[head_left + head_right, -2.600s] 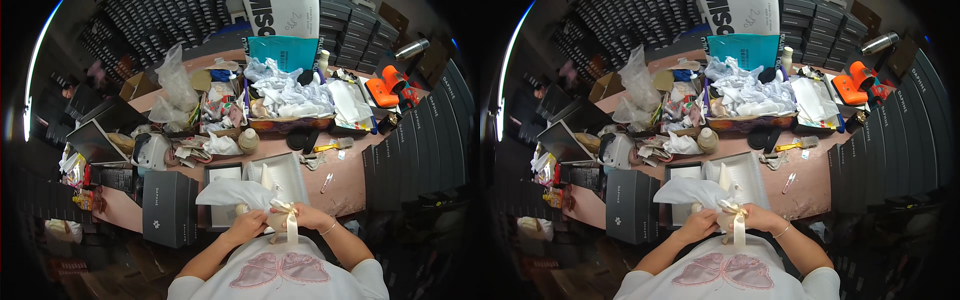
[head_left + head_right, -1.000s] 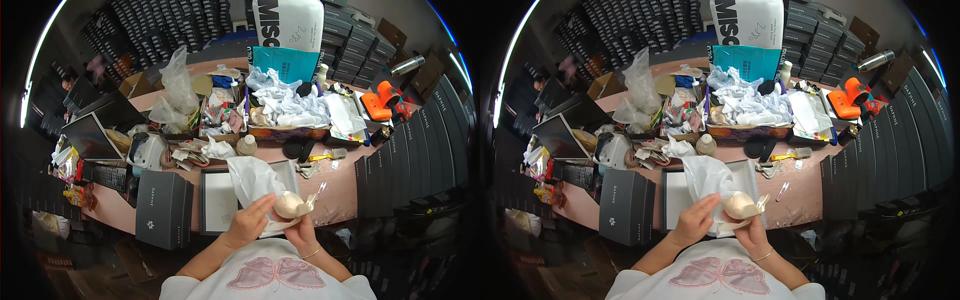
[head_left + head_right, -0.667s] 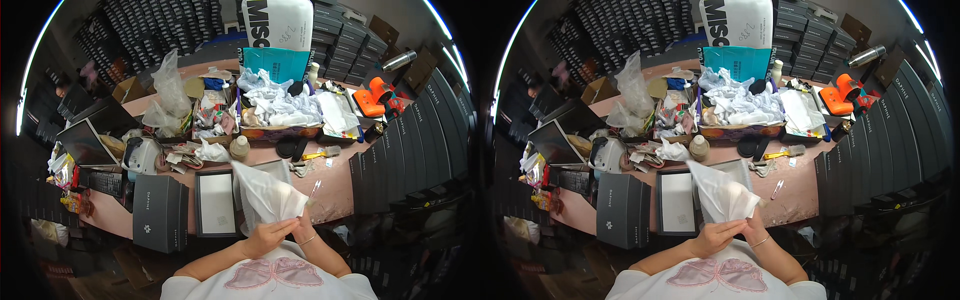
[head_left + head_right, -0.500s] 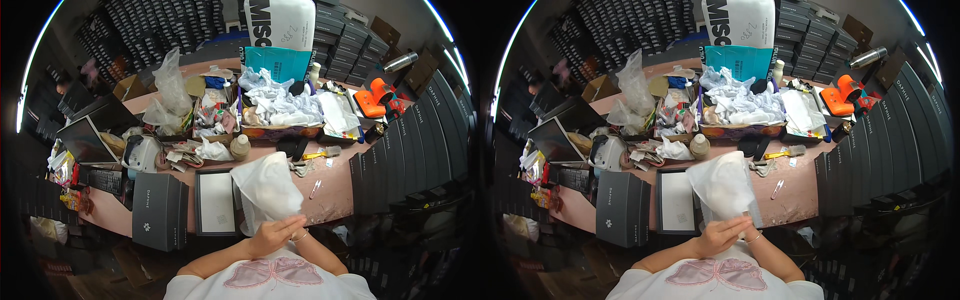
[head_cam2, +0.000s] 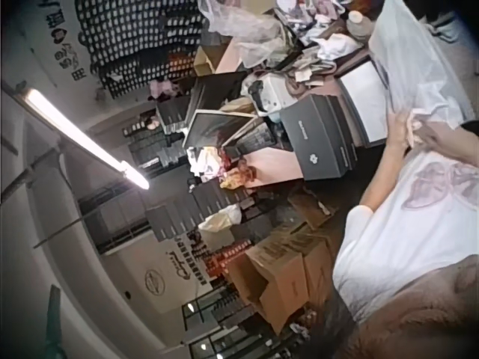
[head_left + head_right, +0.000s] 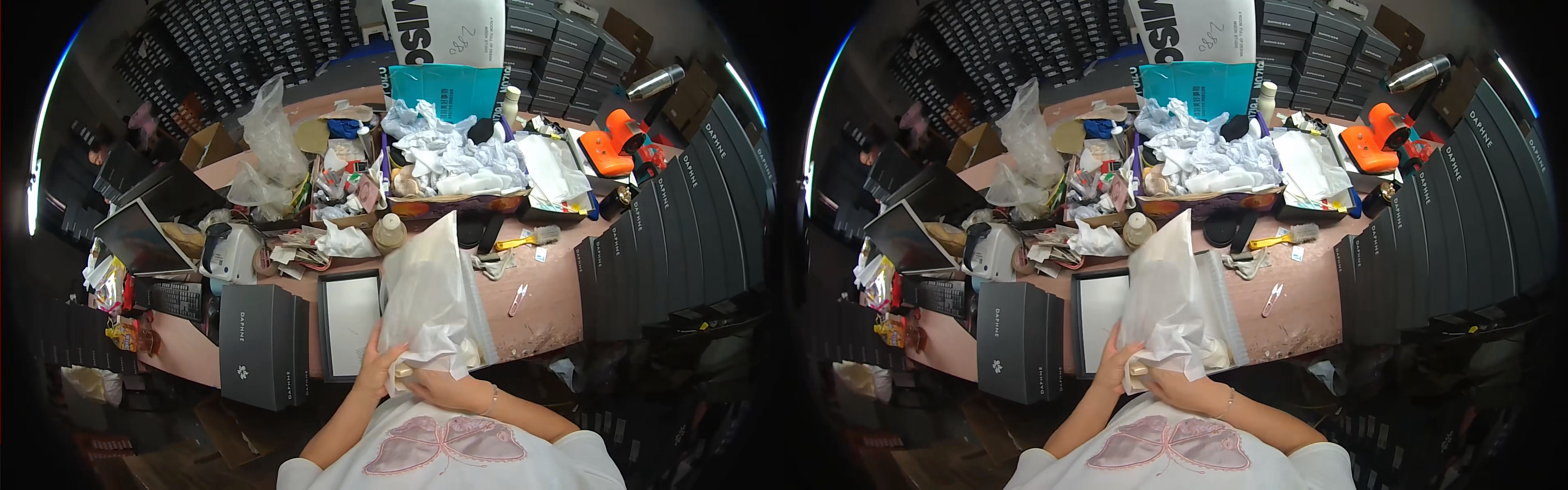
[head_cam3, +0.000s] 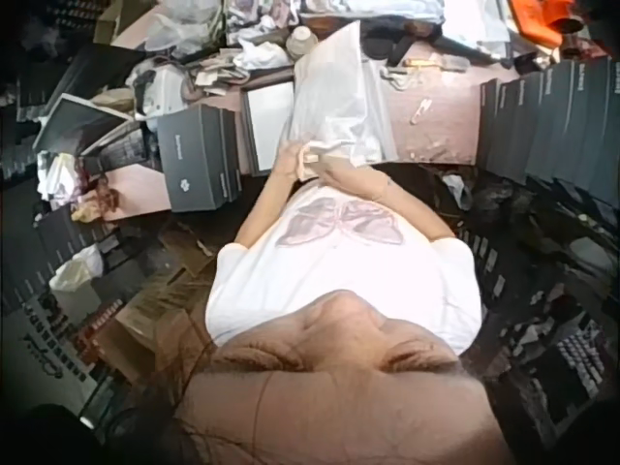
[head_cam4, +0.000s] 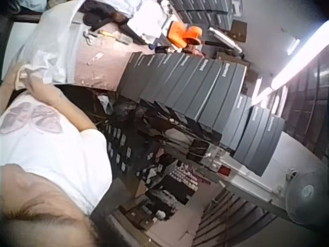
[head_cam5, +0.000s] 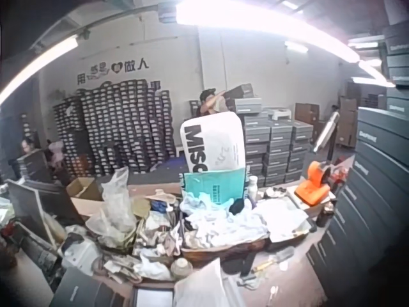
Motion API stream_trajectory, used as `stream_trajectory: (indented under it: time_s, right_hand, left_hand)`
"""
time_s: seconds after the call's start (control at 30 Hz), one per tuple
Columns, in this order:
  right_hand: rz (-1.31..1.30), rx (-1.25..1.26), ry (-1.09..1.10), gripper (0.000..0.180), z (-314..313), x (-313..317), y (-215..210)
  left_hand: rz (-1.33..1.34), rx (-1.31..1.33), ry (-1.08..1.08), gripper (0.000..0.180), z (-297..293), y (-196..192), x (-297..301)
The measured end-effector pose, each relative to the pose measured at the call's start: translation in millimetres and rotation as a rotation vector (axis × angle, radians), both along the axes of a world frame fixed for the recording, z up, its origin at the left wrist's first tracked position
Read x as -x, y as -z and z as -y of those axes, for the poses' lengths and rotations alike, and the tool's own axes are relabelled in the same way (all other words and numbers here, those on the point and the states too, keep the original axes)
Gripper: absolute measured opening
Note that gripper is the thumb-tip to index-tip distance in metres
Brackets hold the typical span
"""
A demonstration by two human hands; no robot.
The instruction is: Inspecting high-heeled shoes, wrapping them in protective tissue paper, and placing them into shoeboxes for shipping.
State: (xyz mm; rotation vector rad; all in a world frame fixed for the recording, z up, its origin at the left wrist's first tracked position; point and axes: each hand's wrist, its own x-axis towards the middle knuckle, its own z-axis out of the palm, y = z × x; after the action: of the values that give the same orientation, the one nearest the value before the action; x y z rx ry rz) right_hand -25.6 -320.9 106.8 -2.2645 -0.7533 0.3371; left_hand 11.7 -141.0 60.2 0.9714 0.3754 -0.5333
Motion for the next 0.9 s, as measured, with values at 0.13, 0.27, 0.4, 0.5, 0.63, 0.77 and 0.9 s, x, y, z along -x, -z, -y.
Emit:
stream_trajectory:
  time_s: [0.13, 0.27, 0.4, 0.5, 0.63, 0.77, 0.9]
  right_hand:
    - [-1.123, -0.623, 0.132, 0.053, 98.9, 22.2, 47.3]
    - [-0.881, -1.004, 0.605, 0.05, 131.7, 12.0, 101.3]
    - [-0.514, -0.924, 0.62, 0.051, 136.5, -1.5, 138.0]
    - [-0.816, -1.281, 0.739, 0.054, 174.1, -0.9, 81.4]
    - [-0.449, -0.374, 0.779, 0.071, 240.1, -12.3, 92.9]
    - [-0.02, 0.346, 0.745, 0.089, 239.2, -19.0, 168.6]
    - [0.254, 0.336, 0.591, 0.08, 143.2, -46.2, 77.9]
  left_hand:
    - [0.355, -0.151, 0.328, 0.074, -44.1, -26.9, -36.1]
    - [1.103, -0.581, 0.758, 0.077, 25.6, -29.7, -78.8]
    - [0.83, -0.582, 0.044, 0.088, 154.2, 14.4, -59.1]
    - [0.826, -0.602, 0.18, 0.084, 170.3, 37.7, -31.6]
    - [0.587, -0.621, 0.652, 0.032, 89.7, 43.3, 16.2]
    - [-0.102, -0.789, 0.557, 0.038, -11.8, 91.9, 77.8]
    - [-0.682, -0.206, 0.033, 0.024, -23.4, 129.5, 88.7]
